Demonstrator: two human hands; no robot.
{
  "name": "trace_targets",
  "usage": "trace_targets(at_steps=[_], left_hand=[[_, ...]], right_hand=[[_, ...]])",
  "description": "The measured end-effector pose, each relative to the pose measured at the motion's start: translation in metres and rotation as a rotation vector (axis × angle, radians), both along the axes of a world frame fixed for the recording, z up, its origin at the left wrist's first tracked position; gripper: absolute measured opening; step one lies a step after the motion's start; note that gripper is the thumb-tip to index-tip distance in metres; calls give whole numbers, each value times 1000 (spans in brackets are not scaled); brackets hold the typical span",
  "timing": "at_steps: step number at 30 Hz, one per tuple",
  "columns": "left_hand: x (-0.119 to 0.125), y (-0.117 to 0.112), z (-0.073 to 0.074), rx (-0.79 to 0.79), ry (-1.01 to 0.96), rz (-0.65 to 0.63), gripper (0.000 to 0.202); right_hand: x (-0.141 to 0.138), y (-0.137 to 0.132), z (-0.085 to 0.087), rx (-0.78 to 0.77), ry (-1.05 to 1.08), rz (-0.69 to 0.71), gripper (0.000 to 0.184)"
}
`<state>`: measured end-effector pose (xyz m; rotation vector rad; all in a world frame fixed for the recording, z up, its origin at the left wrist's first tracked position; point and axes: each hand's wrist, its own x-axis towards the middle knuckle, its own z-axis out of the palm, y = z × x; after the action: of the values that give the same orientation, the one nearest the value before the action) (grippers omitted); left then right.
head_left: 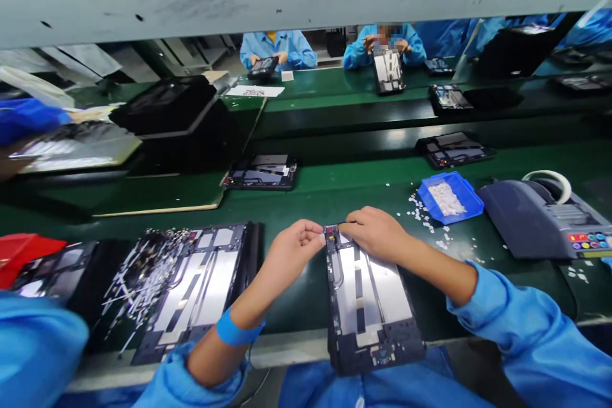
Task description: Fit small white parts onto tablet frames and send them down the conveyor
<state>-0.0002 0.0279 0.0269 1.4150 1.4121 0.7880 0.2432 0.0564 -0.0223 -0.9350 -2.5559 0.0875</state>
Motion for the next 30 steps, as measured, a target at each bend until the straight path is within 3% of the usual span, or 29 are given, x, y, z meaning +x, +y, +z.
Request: trace_targets(at_steps=[5,10,21,30], left_hand=[[2,12,-2,-32,127,-146,20],[2,22,-3,41,323,-261,23],[21,32,-32,90,356,-146,21],[24,32,-40,114,364,-107,18]], right_hand=[[-3,7,-4,42,-154,46,31],[1,10,-6,33,-183,87,31],[-1,12,-7,10,-165,83,26],[-2,11,-4,-13,-148,74,24]])
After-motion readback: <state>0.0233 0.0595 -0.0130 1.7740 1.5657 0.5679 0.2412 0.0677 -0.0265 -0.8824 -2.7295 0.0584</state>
